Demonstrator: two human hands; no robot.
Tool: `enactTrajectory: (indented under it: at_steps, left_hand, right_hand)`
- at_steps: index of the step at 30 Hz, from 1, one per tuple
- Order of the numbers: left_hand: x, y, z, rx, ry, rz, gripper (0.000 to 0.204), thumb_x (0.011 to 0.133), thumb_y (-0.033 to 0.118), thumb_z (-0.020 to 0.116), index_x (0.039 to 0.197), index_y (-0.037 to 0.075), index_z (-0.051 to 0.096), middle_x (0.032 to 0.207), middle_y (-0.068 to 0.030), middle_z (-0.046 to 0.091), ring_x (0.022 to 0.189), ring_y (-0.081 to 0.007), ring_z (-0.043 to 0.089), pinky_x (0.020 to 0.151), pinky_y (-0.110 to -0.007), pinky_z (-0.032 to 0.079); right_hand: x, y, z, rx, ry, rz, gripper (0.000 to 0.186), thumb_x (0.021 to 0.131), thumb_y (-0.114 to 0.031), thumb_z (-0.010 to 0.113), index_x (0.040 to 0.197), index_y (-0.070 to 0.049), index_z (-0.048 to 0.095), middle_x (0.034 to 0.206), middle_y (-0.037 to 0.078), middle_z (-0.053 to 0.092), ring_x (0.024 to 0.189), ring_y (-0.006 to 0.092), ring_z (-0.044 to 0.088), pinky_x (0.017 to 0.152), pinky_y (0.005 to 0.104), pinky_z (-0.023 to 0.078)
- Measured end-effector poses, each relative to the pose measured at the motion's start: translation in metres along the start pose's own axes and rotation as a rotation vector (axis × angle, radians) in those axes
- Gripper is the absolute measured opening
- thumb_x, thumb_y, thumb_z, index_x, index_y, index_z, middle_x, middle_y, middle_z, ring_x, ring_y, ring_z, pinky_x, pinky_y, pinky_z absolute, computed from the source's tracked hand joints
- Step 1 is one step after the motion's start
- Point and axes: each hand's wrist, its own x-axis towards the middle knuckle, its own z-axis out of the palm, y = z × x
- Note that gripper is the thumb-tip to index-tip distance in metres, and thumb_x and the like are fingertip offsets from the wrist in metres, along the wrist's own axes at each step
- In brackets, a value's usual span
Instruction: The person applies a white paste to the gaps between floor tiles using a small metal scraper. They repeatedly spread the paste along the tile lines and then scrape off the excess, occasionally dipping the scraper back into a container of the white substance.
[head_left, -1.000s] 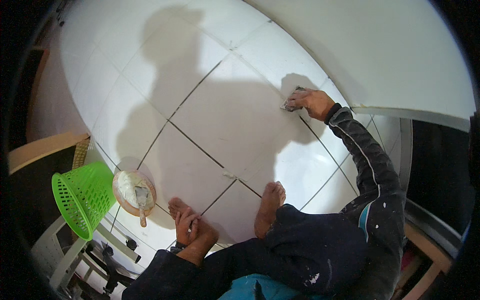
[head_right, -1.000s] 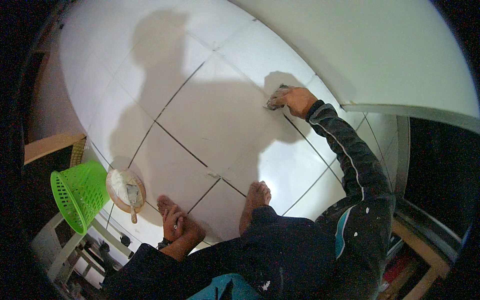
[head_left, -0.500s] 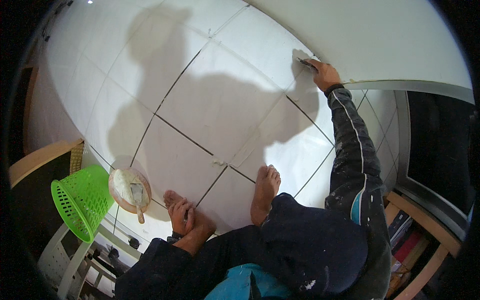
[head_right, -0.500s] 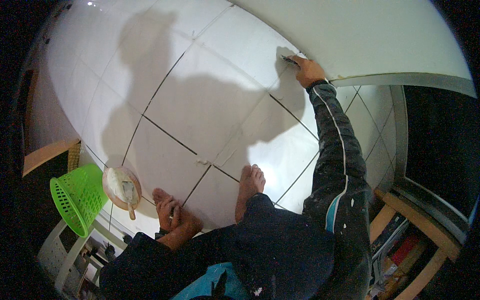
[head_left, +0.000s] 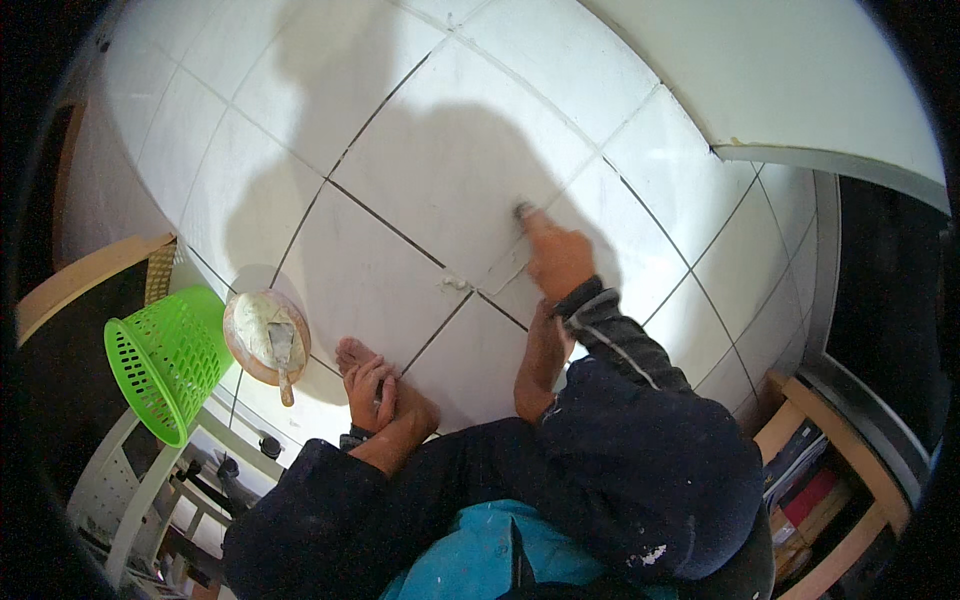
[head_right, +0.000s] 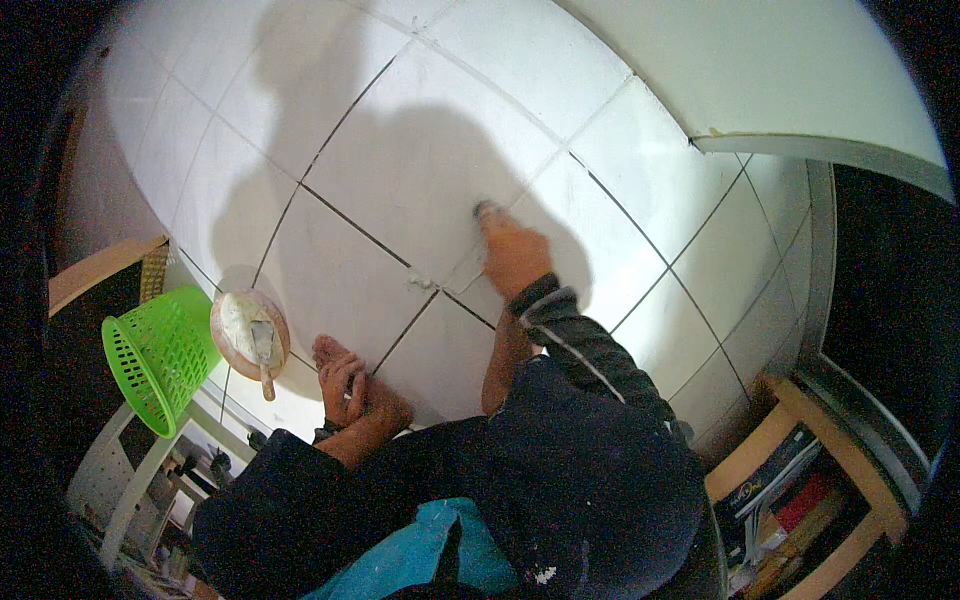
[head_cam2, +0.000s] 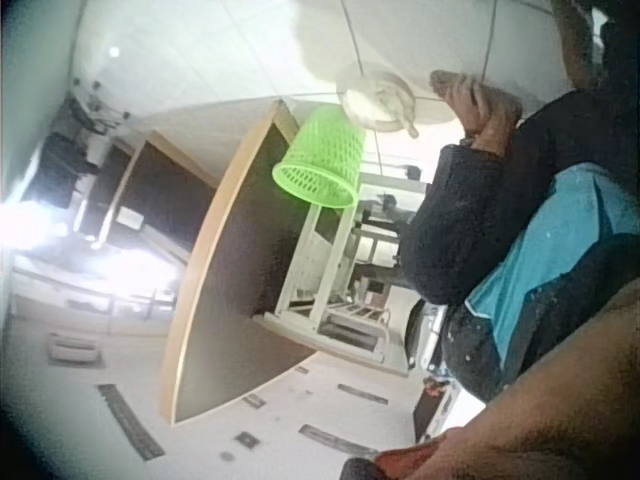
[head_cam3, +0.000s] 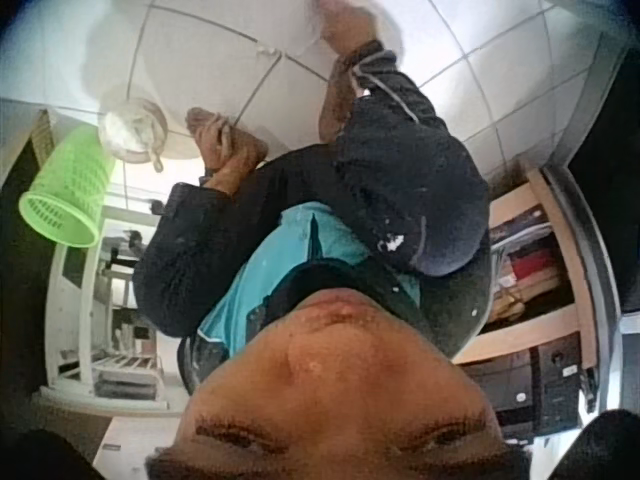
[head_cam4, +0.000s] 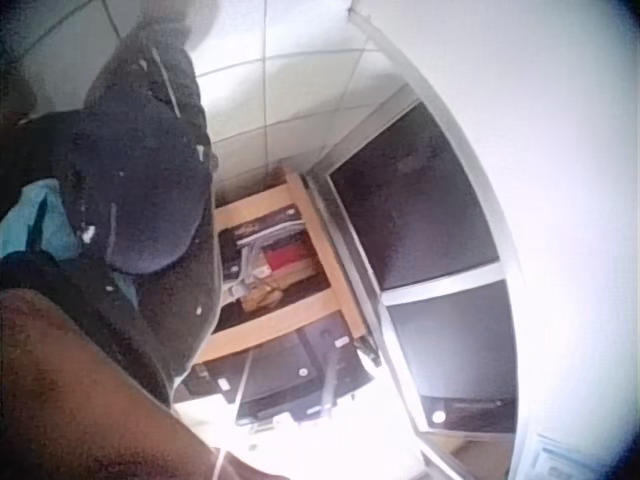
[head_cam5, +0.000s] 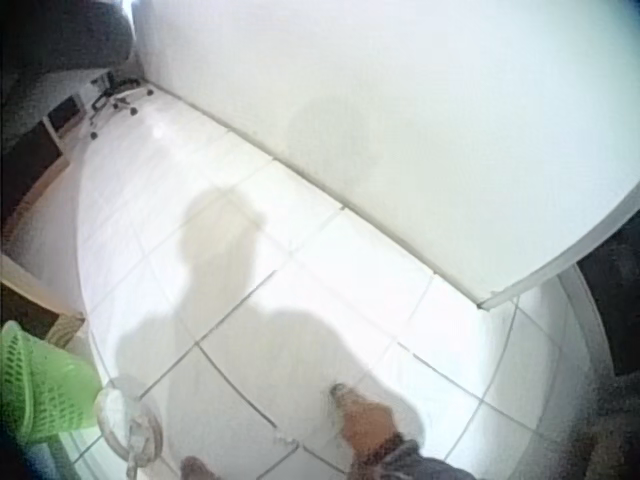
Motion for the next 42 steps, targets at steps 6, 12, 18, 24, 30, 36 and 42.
enactTrajectory:
  at_steps: [6, 12, 18, 24, 30, 36, 42]
  left_hand:
    - [0.020, 0.009, -0.004, 0.040, 0.006, 0.087, 0.019, 0.076, 0.010, 0.064, 0.095, 0.008, 0.067, 0.100, -0.0115, 0.065, 0.103, -0.0287, 0.058, 0.095, -0.043, 0.033]
    - [0.039, 0.007, -0.003, 0.088, 0.078, 0.239, 0.017, 0.073, 0.010, 0.065, 0.090, 0.009, 0.068, 0.094, -0.0121, 0.064, 0.098, -0.0318, 0.056, 0.097, -0.046, 0.032]
    - [0.046, 0.019, -0.001, 0.075, 0.047, 0.210, 0.021, 0.071, 0.012, 0.066, 0.091, 0.008, 0.068, 0.093, -0.0116, 0.063, 0.095, -0.0309, 0.055, 0.091, -0.044, 0.036]
    - [0.047, 0.018, 0.001, 0.061, 0.054, 0.243, 0.020, 0.072, 0.010, 0.065, 0.091, 0.007, 0.068, 0.091, -0.0123, 0.062, 0.094, -0.0309, 0.054, 0.091, -0.044, 0.036]
    - [0.040, 0.012, 0.006, 0.047, 0.027, 0.195, 0.022, 0.075, 0.011, 0.063, 0.096, 0.007, 0.068, 0.094, -0.0126, 0.061, 0.099, -0.0328, 0.053, 0.097, -0.049, 0.034]
    - [0.039, 0.012, 0.002, 0.098, 0.001, 0.182, 0.024, 0.075, 0.014, 0.064, 0.098, 0.007, 0.067, 0.095, -0.0131, 0.061, 0.100, -0.0341, 0.052, 0.103, -0.050, 0.030]
    - [0.037, -0.005, 0.007, 0.100, -0.021, 0.215, 0.024, 0.074, 0.015, 0.064, 0.096, 0.007, 0.068, 0.092, -0.0121, 0.060, 0.096, -0.0328, 0.052, 0.102, -0.052, 0.029]
  right_hand:
    - [-0.047, -0.088, 0.046, -0.087, -0.131, -0.311, 0.046, 0.084, -0.008, 0.052, 0.126, 0.008, 0.044, 0.098, 0.022, 0.061, 0.082, 0.0292, 0.067, 0.067, 0.0385, 0.056]
    - [-0.018, -0.051, 0.042, 0.472, -0.226, -0.235, 0.041, 0.081, -0.015, 0.061, 0.117, 0.005, 0.056, 0.093, 0.021, 0.066, 0.084, 0.0315, 0.066, 0.073, 0.0392, 0.055]
    - [-0.007, 0.083, -0.030, 1.084, -0.105, 0.276, 0.038, 0.080, -0.007, 0.062, 0.117, 0.002, 0.060, 0.092, 0.011, 0.067, 0.076, 0.0161, 0.063, 0.076, 0.0315, 0.053]
    - [0.011, 0.135, -0.051, 0.026, 0.346, 0.067, 0.043, 0.083, -0.008, 0.053, 0.125, -0.001, 0.055, 0.096, 0.020, 0.068, 0.073, 0.0277, 0.066, 0.061, 0.0350, 0.053]
    - [-0.005, 0.101, 0.021, -0.394, 0.271, -0.049, 0.047, 0.087, -0.013, 0.049, 0.128, 0.009, 0.044, 0.125, 0.028, 0.054, 0.104, 0.0382, 0.061, 0.075, 0.0463, 0.056]
    - [-0.015, 0.128, -0.056, -0.112, 0.019, 0.010, 0.052, 0.075, -0.002, 0.052, 0.120, -0.025, 0.062, 0.123, 0.002, 0.063, 0.095, 0.0250, 0.066, 0.077, 0.0397, 0.056]
    - [0.058, 0.180, -0.061, -0.142, 0.091, -0.369, 0.050, 0.073, 0.003, 0.055, 0.116, -0.021, 0.065, 0.128, 0.000, 0.059, 0.121, 0.0266, 0.052, 0.100, 0.0363, 0.047]
